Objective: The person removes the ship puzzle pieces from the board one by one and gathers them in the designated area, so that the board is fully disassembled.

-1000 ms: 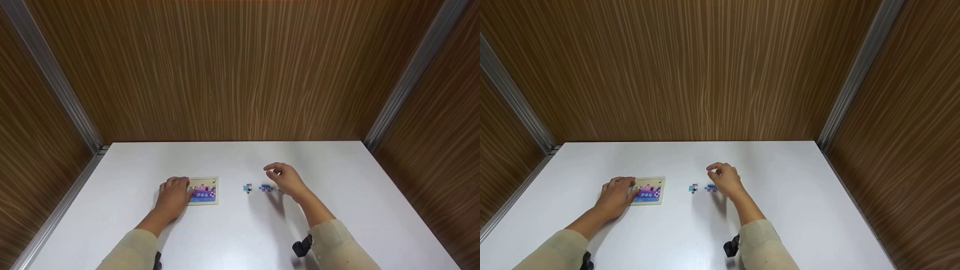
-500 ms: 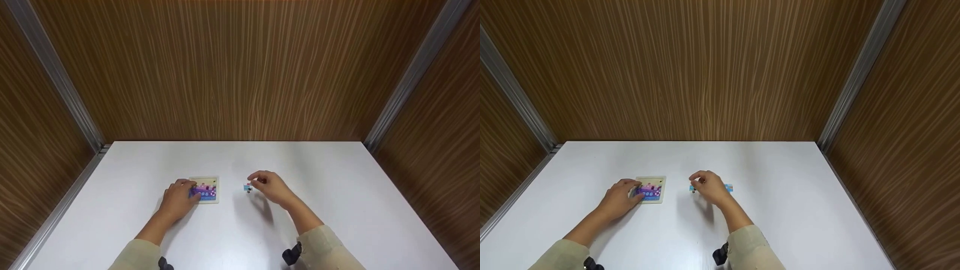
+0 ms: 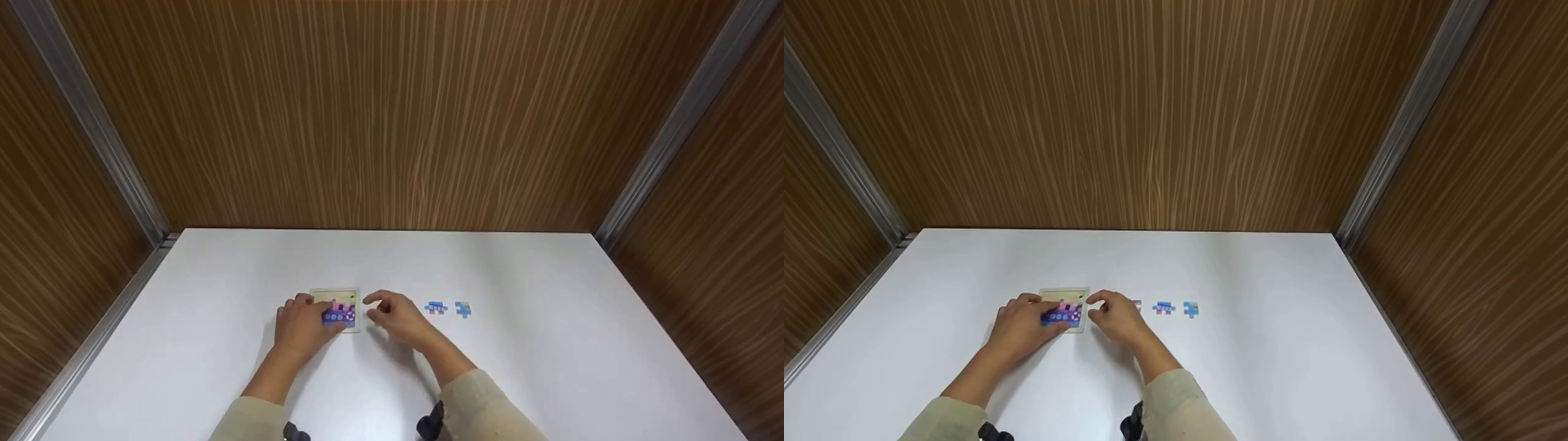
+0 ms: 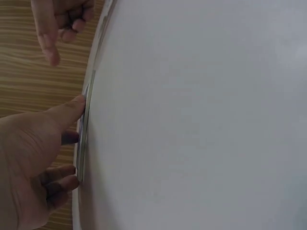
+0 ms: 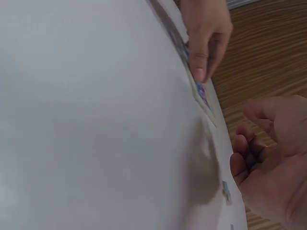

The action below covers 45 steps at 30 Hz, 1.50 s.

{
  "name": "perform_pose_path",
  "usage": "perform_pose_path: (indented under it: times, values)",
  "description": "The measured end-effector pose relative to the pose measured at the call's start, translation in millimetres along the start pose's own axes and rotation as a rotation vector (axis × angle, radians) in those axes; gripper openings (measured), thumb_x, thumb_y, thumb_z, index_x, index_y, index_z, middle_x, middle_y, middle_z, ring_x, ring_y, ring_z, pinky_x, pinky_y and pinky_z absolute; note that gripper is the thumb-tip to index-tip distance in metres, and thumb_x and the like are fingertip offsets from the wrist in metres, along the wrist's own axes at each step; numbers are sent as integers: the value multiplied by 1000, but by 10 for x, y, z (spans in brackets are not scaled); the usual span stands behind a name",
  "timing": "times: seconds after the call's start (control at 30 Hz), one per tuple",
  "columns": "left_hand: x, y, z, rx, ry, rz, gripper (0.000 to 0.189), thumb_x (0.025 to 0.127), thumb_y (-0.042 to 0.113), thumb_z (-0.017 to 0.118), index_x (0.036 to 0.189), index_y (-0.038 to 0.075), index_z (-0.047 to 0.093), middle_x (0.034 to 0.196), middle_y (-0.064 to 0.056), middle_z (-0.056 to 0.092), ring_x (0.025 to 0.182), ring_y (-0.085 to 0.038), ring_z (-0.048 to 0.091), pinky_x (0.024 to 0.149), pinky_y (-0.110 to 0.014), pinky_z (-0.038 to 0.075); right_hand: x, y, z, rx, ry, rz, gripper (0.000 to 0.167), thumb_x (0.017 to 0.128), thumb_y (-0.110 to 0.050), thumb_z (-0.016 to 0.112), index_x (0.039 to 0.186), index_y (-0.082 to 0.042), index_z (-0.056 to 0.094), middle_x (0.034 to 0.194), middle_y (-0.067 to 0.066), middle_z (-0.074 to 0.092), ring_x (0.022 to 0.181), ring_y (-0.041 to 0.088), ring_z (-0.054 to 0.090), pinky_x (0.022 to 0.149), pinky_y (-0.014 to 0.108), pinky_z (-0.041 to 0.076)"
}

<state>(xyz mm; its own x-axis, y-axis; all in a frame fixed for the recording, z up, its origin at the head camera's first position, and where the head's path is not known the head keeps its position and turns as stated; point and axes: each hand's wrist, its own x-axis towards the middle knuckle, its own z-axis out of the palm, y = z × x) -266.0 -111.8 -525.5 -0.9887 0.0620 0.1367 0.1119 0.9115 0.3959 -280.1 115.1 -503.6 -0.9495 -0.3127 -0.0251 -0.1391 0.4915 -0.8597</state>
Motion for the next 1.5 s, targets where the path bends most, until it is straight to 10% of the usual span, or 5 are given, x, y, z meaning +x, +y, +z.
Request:
perform_pose_path:
  times: [0.53, 1.5]
  values:
    - [-56, 75, 22, -69, -99, 53, 63, 95, 52, 81, 145, 17, 65, 139, -14, 56, 111, -32, 49, 95, -50, 43, 130, 89, 226, -239, 17, -1, 38, 101, -14, 75, 139, -8, 70, 89, -2, 57, 82, 13, 52, 77, 31, 44]
    - [-6, 108, 33, -168, -145, 11, 57, 91, 53, 84, 130, 16, 65, 137, -18, 52, 114, -36, 49, 96, -52, 40, 182, 14, 275, -108, 62, 95, 32, 93, 1, 77, 123, -6, 67, 92, 1, 56, 83, 16, 52, 78, 30, 45]
